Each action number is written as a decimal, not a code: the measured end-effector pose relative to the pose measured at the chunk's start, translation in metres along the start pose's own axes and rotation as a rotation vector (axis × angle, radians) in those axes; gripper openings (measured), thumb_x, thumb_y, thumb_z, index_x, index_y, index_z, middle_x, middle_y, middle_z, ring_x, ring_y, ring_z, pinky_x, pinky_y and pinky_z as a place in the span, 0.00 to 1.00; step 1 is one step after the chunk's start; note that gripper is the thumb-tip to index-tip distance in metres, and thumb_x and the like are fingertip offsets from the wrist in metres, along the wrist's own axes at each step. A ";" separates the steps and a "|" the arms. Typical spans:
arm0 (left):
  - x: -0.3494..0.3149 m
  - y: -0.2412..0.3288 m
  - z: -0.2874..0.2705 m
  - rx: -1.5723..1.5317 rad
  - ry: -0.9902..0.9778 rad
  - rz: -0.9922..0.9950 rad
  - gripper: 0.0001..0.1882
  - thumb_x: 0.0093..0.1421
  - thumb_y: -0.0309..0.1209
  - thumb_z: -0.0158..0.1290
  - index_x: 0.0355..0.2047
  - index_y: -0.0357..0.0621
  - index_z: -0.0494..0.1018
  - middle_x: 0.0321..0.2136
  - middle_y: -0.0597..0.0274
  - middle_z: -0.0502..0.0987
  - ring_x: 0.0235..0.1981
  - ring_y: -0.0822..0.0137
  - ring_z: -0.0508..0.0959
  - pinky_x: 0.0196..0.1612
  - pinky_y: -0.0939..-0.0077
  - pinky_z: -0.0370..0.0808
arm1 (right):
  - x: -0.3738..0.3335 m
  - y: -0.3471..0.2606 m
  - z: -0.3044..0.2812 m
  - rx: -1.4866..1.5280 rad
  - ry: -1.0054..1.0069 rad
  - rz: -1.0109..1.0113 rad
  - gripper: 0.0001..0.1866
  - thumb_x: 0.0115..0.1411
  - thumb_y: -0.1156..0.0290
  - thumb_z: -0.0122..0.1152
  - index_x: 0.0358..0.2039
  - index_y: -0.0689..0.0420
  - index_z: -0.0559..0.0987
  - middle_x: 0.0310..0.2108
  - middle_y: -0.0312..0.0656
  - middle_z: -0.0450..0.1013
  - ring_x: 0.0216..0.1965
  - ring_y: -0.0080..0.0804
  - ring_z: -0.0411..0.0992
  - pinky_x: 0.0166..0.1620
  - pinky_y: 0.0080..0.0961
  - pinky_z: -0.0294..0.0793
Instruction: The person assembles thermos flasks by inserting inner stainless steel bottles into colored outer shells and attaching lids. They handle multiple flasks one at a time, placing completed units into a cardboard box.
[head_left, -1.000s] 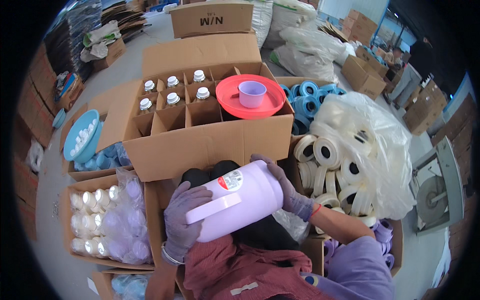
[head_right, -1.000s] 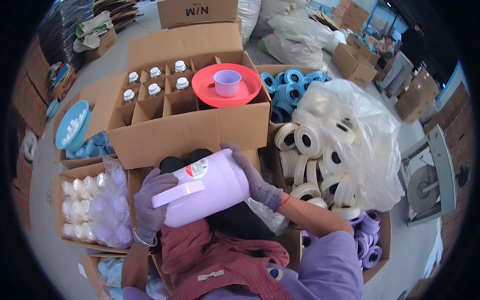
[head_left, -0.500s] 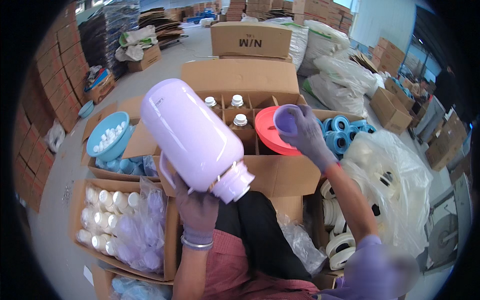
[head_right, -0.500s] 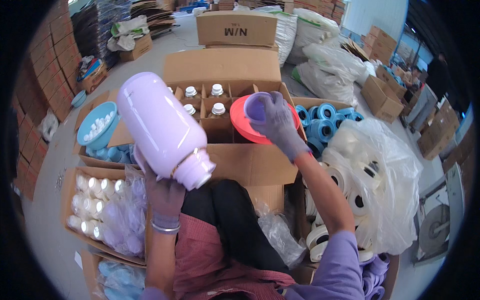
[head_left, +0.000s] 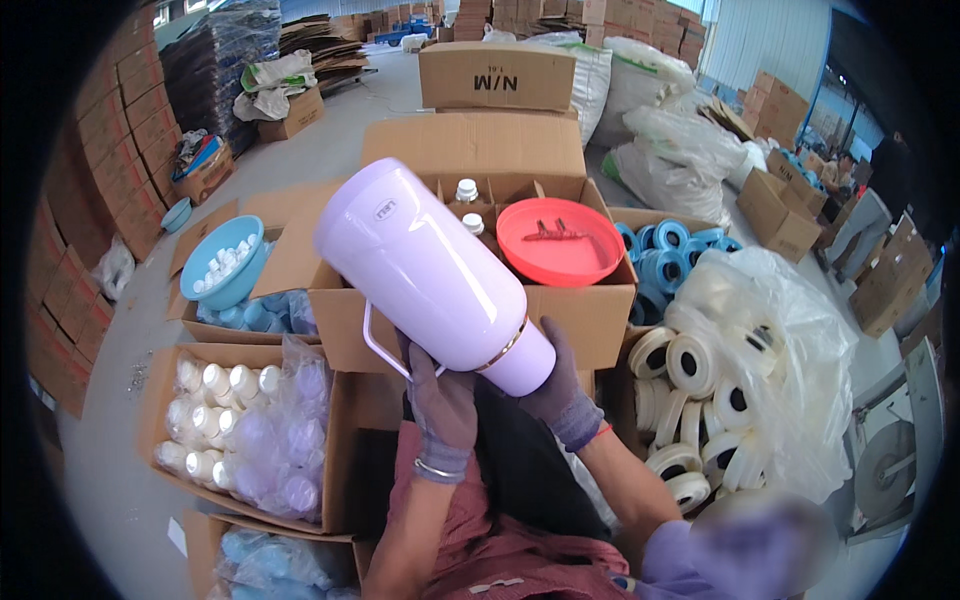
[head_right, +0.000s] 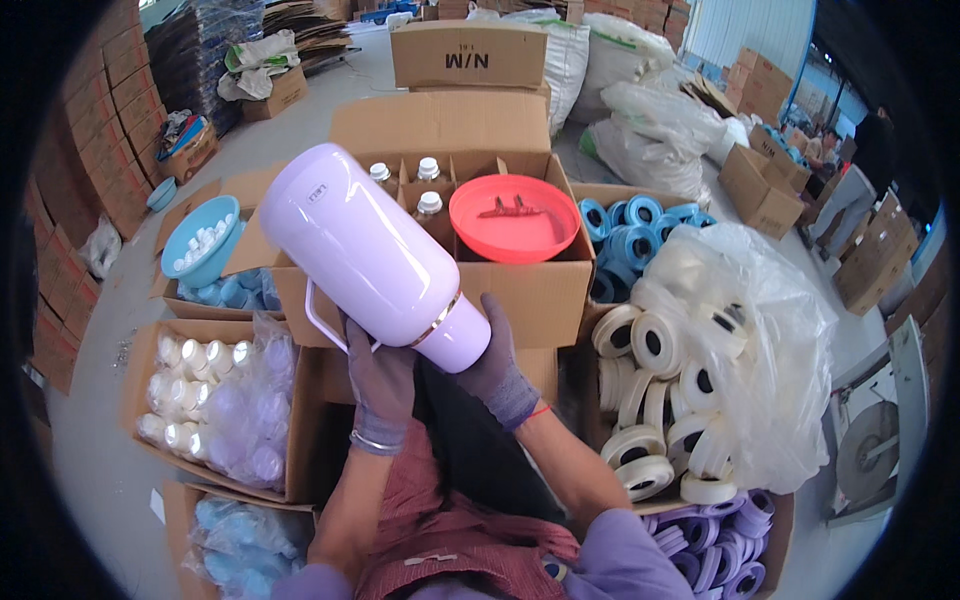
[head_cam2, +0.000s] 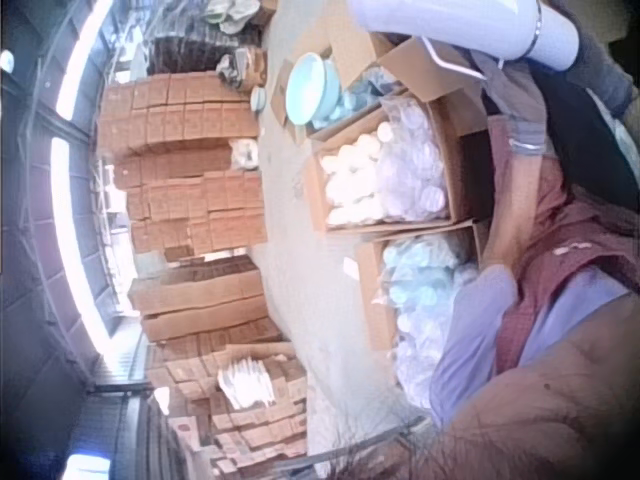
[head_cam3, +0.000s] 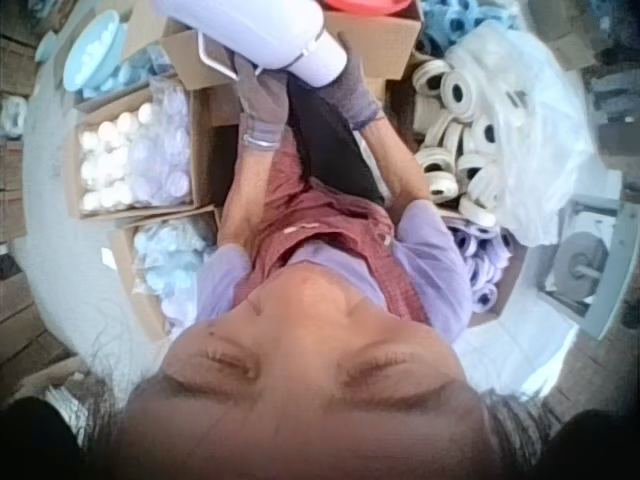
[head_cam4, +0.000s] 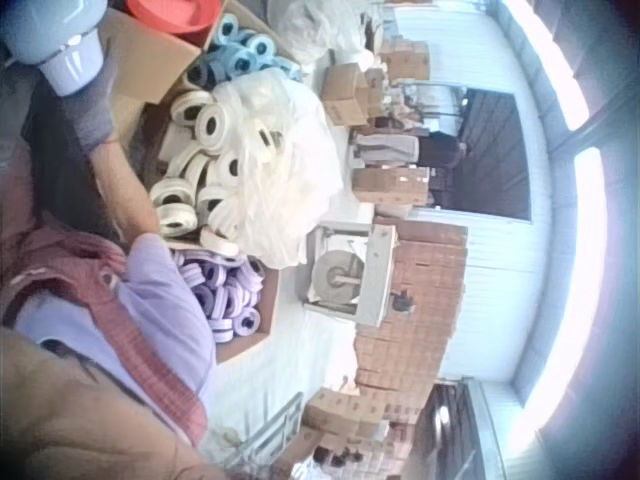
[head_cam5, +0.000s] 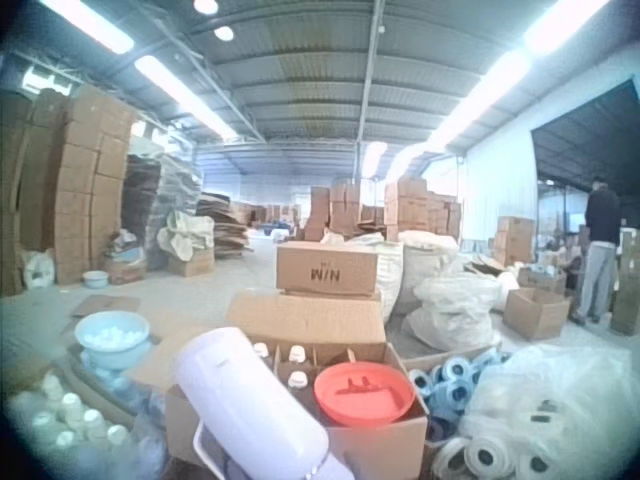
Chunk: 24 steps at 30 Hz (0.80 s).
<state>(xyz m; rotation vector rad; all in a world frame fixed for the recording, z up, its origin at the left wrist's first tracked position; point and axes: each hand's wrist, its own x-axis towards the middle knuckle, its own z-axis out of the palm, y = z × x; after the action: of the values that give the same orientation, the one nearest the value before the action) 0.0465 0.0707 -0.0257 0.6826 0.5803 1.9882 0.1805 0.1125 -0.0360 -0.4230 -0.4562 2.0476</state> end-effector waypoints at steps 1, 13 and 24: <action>0.001 0.002 -0.022 0.359 -0.040 0.137 0.25 0.68 0.31 0.46 0.64 0.38 0.58 0.57 0.54 0.69 0.57 0.56 0.71 0.58 0.62 0.70 | -0.005 0.013 0.007 0.043 -0.022 0.088 0.32 0.68 0.41 0.39 0.58 0.53 0.71 0.54 0.46 0.72 0.51 0.45 0.74 0.51 0.41 0.75; -0.009 0.021 -0.045 1.198 -0.097 0.417 0.17 0.61 0.27 0.51 0.48 0.32 0.73 0.48 0.42 0.76 0.48 0.47 0.78 0.51 0.62 0.75 | -0.055 0.078 0.019 -0.801 0.121 -0.744 0.46 0.58 0.36 0.55 0.66 0.56 0.58 0.52 0.49 0.69 0.52 0.42 0.71 0.58 0.44 0.66; 0.013 0.066 -0.235 0.084 -0.224 -0.387 0.32 0.71 0.44 0.40 0.69 0.42 0.47 0.66 0.52 0.58 0.64 0.56 0.64 0.64 0.60 0.66 | -0.057 0.023 -0.003 -1.083 -0.350 0.141 0.26 0.62 0.59 0.64 0.55 0.59 0.73 0.42 0.38 0.76 0.46 0.26 0.72 0.51 0.26 0.73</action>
<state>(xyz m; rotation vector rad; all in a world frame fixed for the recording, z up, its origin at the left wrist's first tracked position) -0.1564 0.0225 -0.1536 0.7689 0.6106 1.5135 0.1917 0.0522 -0.0432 -0.7311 -1.8046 1.8454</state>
